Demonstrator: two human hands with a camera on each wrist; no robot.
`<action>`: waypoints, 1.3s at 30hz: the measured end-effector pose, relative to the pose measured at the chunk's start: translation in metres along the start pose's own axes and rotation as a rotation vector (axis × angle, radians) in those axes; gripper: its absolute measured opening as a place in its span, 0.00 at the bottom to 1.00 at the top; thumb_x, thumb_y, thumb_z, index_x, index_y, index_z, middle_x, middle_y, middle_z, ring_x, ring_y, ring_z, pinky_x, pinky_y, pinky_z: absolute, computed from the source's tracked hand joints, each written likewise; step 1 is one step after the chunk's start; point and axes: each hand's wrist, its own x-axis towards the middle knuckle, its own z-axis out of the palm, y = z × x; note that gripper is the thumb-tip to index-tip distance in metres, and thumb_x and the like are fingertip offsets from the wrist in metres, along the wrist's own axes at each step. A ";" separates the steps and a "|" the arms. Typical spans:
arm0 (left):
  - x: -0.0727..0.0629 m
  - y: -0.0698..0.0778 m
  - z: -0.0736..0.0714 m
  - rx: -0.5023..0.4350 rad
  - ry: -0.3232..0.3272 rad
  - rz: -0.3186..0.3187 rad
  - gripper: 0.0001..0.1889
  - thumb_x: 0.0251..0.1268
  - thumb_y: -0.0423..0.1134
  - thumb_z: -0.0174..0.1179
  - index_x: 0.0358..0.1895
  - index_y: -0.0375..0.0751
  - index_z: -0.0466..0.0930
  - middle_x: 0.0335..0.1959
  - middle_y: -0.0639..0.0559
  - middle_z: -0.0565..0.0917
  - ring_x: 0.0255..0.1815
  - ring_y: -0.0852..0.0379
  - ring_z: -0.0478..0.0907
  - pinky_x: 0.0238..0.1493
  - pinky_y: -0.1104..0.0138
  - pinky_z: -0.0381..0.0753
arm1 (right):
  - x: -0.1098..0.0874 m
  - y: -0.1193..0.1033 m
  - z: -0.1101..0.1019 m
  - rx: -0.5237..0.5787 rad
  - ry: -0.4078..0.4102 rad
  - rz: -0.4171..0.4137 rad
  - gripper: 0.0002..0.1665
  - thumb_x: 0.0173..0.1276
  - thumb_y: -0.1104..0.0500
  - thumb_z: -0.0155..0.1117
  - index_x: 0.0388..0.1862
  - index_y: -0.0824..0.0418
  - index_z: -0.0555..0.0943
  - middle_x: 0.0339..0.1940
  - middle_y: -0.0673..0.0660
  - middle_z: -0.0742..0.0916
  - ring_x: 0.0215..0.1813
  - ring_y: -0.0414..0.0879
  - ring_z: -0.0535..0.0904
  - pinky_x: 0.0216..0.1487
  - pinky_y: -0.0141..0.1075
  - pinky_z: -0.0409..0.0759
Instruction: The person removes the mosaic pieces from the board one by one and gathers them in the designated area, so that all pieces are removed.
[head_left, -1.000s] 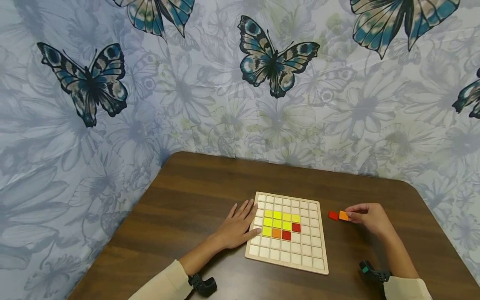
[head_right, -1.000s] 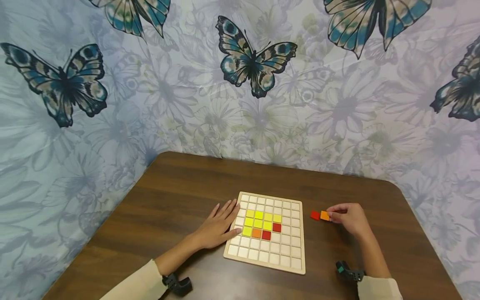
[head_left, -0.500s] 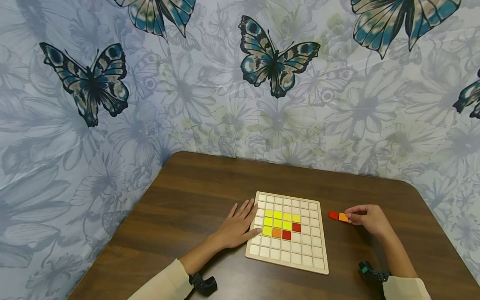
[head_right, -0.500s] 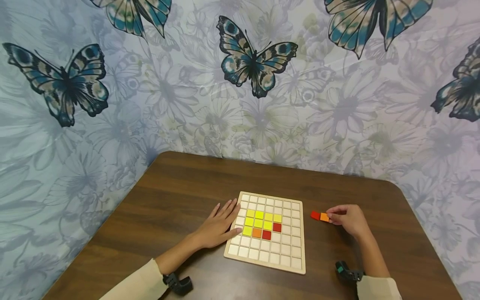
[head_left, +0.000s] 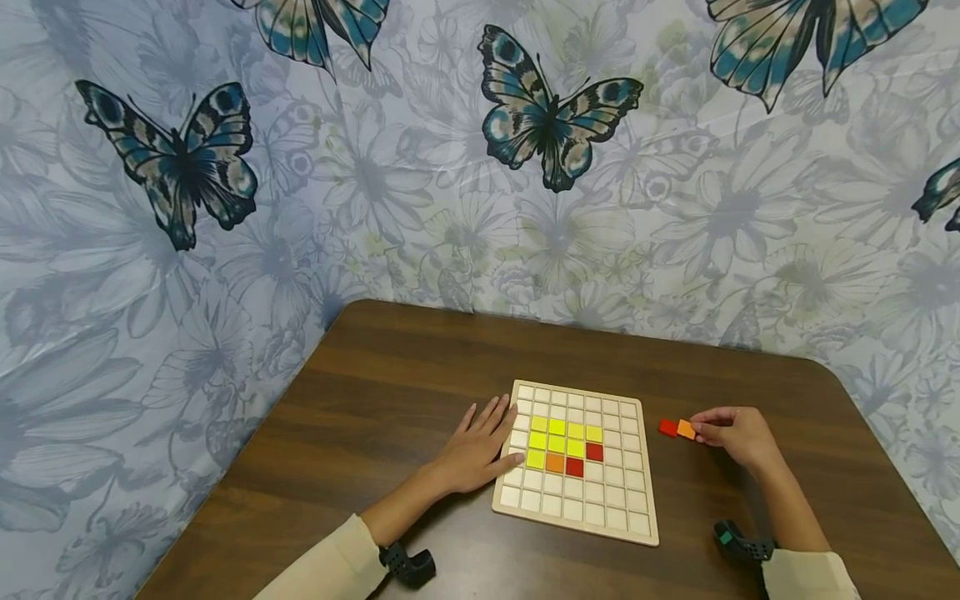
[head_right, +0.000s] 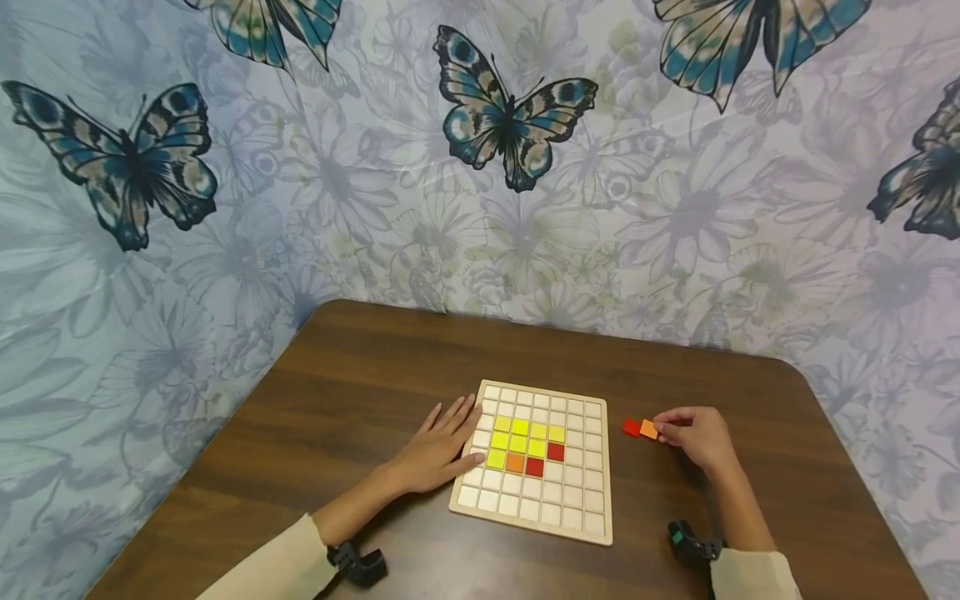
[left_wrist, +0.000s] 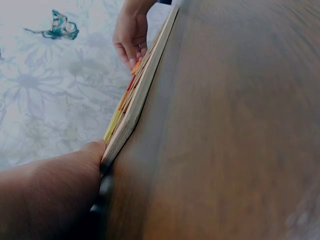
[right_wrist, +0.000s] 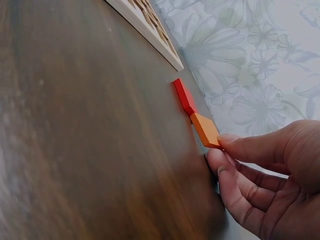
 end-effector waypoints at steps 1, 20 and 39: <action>0.000 0.000 0.000 0.001 0.003 0.002 0.42 0.79 0.64 0.40 0.83 0.39 0.44 0.84 0.40 0.44 0.84 0.44 0.39 0.78 0.41 0.40 | 0.000 0.000 0.000 0.000 0.003 0.000 0.16 0.71 0.64 0.68 0.49 0.78 0.84 0.37 0.60 0.90 0.34 0.42 0.87 0.38 0.33 0.86; 0.002 -0.002 0.001 0.007 0.016 0.016 0.42 0.80 0.63 0.42 0.83 0.38 0.44 0.84 0.39 0.44 0.84 0.43 0.41 0.77 0.41 0.41 | -0.001 -0.010 0.001 0.005 0.060 -0.050 0.17 0.73 0.63 0.66 0.51 0.78 0.83 0.44 0.68 0.89 0.36 0.43 0.89 0.39 0.35 0.86; 0.001 -0.004 0.003 -0.007 0.027 0.028 0.42 0.80 0.63 0.42 0.83 0.38 0.44 0.83 0.38 0.44 0.84 0.42 0.40 0.77 0.39 0.40 | -0.011 -0.049 0.015 -0.106 0.040 -0.149 0.23 0.72 0.50 0.68 0.53 0.68 0.86 0.42 0.62 0.90 0.39 0.50 0.86 0.40 0.40 0.85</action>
